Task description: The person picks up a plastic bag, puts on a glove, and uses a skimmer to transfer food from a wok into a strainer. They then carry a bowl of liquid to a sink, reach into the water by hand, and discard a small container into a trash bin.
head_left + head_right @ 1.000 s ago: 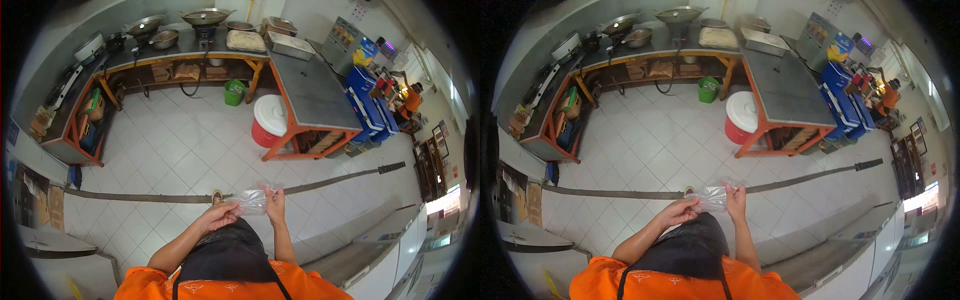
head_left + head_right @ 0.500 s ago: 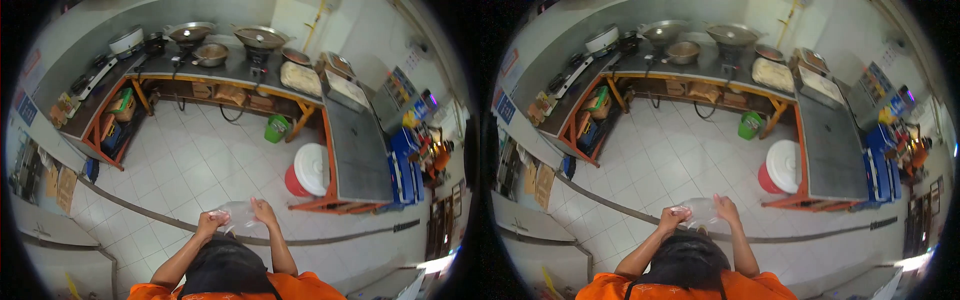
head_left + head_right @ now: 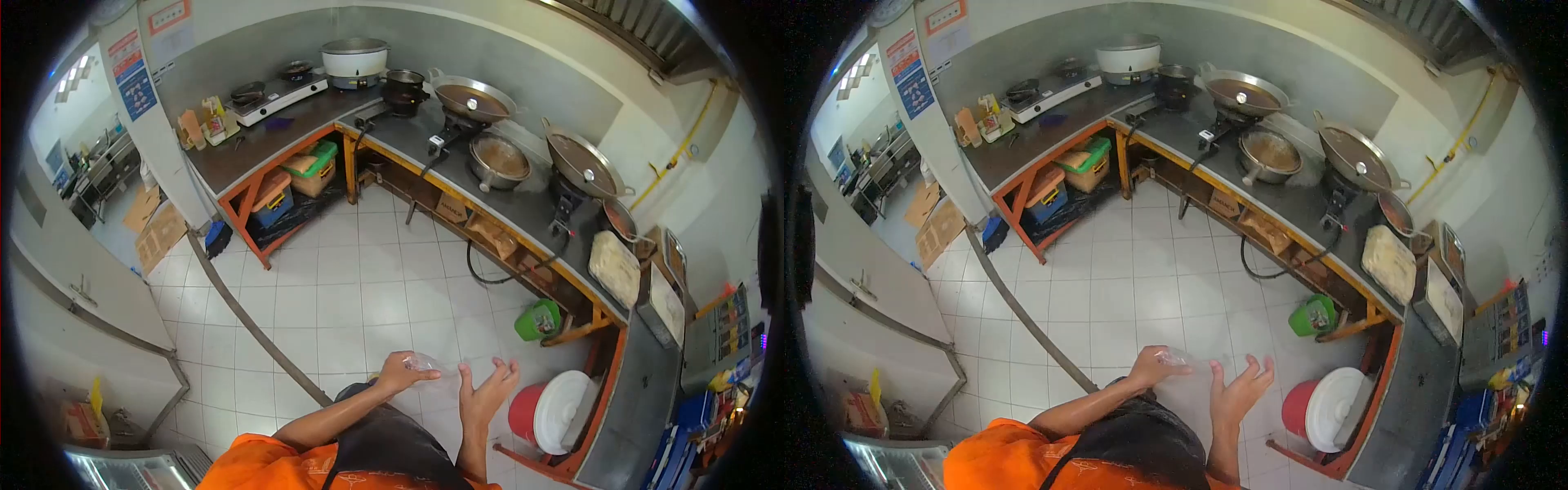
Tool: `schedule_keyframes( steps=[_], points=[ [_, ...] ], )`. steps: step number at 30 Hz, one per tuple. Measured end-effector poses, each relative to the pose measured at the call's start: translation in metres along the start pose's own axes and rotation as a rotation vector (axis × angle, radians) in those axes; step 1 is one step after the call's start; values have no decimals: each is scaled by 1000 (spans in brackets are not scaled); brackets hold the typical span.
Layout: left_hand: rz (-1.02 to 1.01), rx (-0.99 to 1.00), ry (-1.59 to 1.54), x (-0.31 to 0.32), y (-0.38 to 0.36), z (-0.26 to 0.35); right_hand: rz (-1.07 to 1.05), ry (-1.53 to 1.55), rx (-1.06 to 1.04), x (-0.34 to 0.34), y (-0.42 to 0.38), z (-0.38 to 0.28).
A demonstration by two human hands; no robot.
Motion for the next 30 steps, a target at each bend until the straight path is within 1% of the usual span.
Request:
schedule_keyframes(
  steps=[1, 2, 3, 4, 5, 6, 7, 9, 10, 11, 12, 13, 14, 15, 16, 17, 19, 20, 21, 22, 23, 24, 25, 26, 27, 28, 29, 30],
  points=[
    [23, 53, 57, -13, 18, 6, 82, 158, -35, -3, 21, -13],
    [35, 103, 120, -22, 30, 12, 87, 149, -21, 10, 33, -17],
    [8, 98, 138, -27, 35, 24, -160, 463, 73, 47, 38, -18],
    [-62, 29, 8, -30, 42, 35, -386, 776, 182, 81, 36, -20],
    [-142, -48, -114, -27, 49, 43, -361, 929, 201, 107, 41, -19],
    [-184, -58, -273, -26, 62, 36, -322, 1080, 204, 127, 48, -16],
    [-236, -61, -240, -28, 71, 38, -268, 1058, 229, 136, 54, -7],
    [-195, -203, -517, -43, 93, 44, -417, 1462, 493, 159, 64, 0],
    [-216, -206, -497, -45, 102, 55, -377, 1416, 468, 158, 75, 5],
    [-176, -128, -363, -51, 103, 70, -357, 1415, 482, 159, 82, 9],
    [-133, -54, -233, -54, 103, 83, -290, 1360, 404, 157, 92, 14],
    [-139, -68, -224, -52, 104, 93, -230, 1302, 327, 153, 103, 20],
    [-189, -14, -112, -48, 106, 109, -224, 1304, 344, 148, 113, 23],
    [-240, 43, 0, -42, 108, 124, -194, 1129, 176, 131, 130, 21],
    [-231, 96, 34, -35, 111, 138, -166, 950, 13, 113, 147, 17],
    [-236, 82, 45, -27, 119, 142, -162, 953, 32, 99, 160, 18],
    [-240, 59, 19, -12, 135, 151, -359, 1128, 201, 84, 178, 18],
    [-247, 55, 34, -2, 141, 159, -386, 1175, 250, 83, 184, 21],
    [-325, -1, -13, 12, 146, 165, -372, 1179, 261, 94, 187, 36],
    [-402, -61, -59, 24, 149, 170, -368, 1204, 223, 112, 188, 55],
    [-407, -71, -43, 31, 153, 180, -363, 1230, 184, 121, 190, 67],
    [-449, -14, 53, 41, 154, 194, -351, 1235, 194, 119, 196, 77],
    [-489, 44, 145, 52, 155, 207, -230, 1195, 190, 110, 205, 93],
    [-493, 33, 154, 57, 155, 217, -112, 1152, 193, 99, 213, 108],
    [-427, 203, 246, 60, 153, 234, -108, 1155, 214, 87, 221, 116],
    [-362, 375, 337, 66, 150, 251, -15, 897, 44, 57, 238, 117],
    [-373, 361, 343, 78, 151, 258, 70, 629, -120, 28, 250, 115],
    [-302, 468, 244, 88, 148, 270, 66, 629, -100, 14, 256, 114]
  ],
)
Point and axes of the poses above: each hand's wrist, its own y-axis towards the middle knuckle, its own x-axis out of the palm, z = x × y, the point moved 5 cm from there along y, towards the middle knuckle, and after that the axes turned 11 degrees about -x, right-handed, at the moved point
